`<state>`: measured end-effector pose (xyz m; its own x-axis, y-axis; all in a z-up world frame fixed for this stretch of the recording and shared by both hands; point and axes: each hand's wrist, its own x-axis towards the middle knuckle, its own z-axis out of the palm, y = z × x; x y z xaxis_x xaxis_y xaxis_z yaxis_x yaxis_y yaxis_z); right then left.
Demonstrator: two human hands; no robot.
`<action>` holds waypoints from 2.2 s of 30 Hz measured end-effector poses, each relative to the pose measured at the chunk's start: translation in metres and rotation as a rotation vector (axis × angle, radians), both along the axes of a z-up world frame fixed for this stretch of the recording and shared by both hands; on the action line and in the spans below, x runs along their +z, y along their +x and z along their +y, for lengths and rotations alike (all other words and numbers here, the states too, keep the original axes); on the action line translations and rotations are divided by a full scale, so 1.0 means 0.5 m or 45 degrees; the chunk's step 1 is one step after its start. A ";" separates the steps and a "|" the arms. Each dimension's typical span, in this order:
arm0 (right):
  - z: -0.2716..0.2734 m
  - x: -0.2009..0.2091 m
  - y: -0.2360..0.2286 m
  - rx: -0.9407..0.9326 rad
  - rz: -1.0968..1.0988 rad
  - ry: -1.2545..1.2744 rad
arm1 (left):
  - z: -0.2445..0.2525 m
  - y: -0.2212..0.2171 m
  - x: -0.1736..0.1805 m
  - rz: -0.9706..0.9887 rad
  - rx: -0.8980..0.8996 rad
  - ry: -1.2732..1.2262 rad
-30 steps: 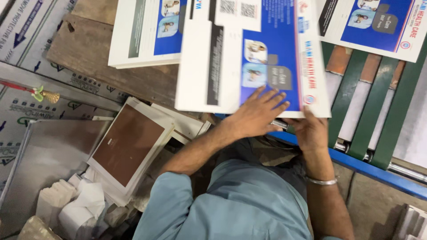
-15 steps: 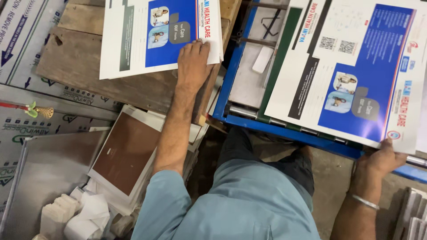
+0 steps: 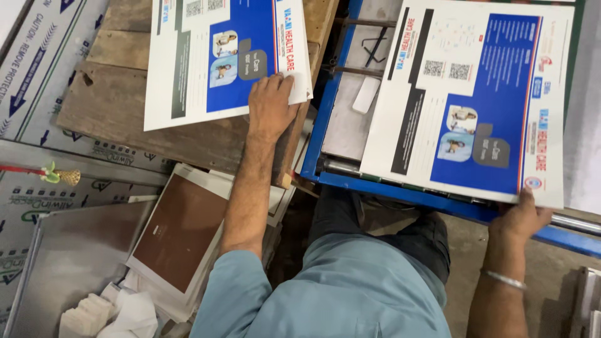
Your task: The person repeatedly picks up printed sheets from a wooden table and places them onto a blue conveyor belt, stacking them one by one. The hands handle the papers directly without using any tools.
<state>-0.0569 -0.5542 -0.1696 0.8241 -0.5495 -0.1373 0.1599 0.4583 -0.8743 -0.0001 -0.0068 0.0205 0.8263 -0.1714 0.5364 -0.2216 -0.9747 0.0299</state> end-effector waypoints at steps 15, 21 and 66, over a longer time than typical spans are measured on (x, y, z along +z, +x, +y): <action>0.018 -0.018 0.072 0.317 0.224 0.078 | -0.004 -0.003 -0.008 -0.116 0.078 0.022; 0.052 -0.020 -0.027 0.355 0.208 0.065 | -0.001 0.006 -0.015 0.039 0.137 -0.036; -0.052 -0.041 0.100 -0.157 0.003 0.039 | 0.014 -0.011 -0.037 0.023 0.067 0.098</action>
